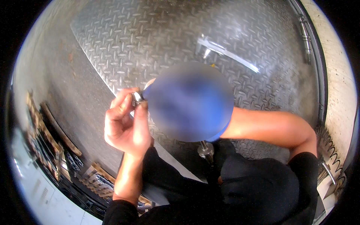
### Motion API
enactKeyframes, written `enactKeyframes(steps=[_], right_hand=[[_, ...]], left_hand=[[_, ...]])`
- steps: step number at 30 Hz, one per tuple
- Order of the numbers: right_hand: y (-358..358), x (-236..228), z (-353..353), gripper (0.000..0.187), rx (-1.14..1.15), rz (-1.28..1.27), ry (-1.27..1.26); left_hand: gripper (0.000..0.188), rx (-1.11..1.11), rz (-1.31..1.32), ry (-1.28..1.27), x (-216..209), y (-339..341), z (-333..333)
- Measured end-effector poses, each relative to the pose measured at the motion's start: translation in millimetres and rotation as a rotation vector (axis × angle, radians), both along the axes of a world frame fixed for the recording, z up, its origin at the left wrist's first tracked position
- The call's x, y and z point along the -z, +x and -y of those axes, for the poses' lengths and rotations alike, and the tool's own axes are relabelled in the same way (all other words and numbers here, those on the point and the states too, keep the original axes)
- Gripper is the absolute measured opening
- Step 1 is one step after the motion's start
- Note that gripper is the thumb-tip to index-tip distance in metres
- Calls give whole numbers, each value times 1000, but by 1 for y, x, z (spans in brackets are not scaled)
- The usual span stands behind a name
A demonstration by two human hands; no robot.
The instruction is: The person sits on a metal diamond-plate floor and uses a small yellow-handled tool to clean the grooves and surfaces of two metallic mechanical components. The person holds one component in the left hand and scrubs it with the tool in the right hand, then switches to the second component to repeat the cleaning process.
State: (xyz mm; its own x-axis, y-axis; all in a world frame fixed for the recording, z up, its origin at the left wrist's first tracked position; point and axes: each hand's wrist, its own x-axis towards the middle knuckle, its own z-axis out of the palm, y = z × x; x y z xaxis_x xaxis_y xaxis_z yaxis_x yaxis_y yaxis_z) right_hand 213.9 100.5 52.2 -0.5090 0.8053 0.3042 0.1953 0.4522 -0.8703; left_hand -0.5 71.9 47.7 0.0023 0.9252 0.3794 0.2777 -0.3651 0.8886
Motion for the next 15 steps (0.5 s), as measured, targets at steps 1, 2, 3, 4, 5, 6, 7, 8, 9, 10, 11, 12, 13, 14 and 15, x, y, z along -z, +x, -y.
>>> enactKeyframes(steps=[1,2,3,4,5,6,7,8,9,10,11,12,13,14,15], right_hand=[[-4,-1,0,40,36,-23,17],[-6,-2,-1,36,58,-7,100],[-3,-6,-3,39,16,37,88],[0,-10,-5,41,-28,77,77],[3,-14,-7,43,-72,118,67],[4,-17,-8,47,-92,138,71],[2,-14,-8,50,-87,133,62],[1,-12,-7,53,-83,128,53],[-1,-10,-7,57,-79,121,44],[-2,-9,-8,56,-80,122,-11],[-1,-8,-8,55,-77,135,-17],[0,-8,-8,55,-74,149,-25],[1,-8,-8,53,-69,176,19],[1,-9,-8,52,-61,185,36],[2,-10,-9,50,-53,194,53]], left_hand=[[34,-33,11,9,1,3,-2],[34,-65,23,18,2,5,-3],[34,-59,30,9,2,5,-3],[34,-55,33,0,0,5,-1],[34,-51,37,-8,-1,5,-1],[34,-44,28,0,-2,5,-2],[34,-36,18,7,-3,5,-2],[35,-28,9,15,-3,5,-3],[35,-42,23,5,-2,5,-3],[35,-56,38,-5,-1,4,-3],[35,-70,53,-15,0,4,-3],[36,-56,41,3,0,4,-5],[36,-56,49,-3,-1,4,-4],[36,-56,58,-9,-1,4,-3],[37,-56,66,-15,-1,4,-3]])
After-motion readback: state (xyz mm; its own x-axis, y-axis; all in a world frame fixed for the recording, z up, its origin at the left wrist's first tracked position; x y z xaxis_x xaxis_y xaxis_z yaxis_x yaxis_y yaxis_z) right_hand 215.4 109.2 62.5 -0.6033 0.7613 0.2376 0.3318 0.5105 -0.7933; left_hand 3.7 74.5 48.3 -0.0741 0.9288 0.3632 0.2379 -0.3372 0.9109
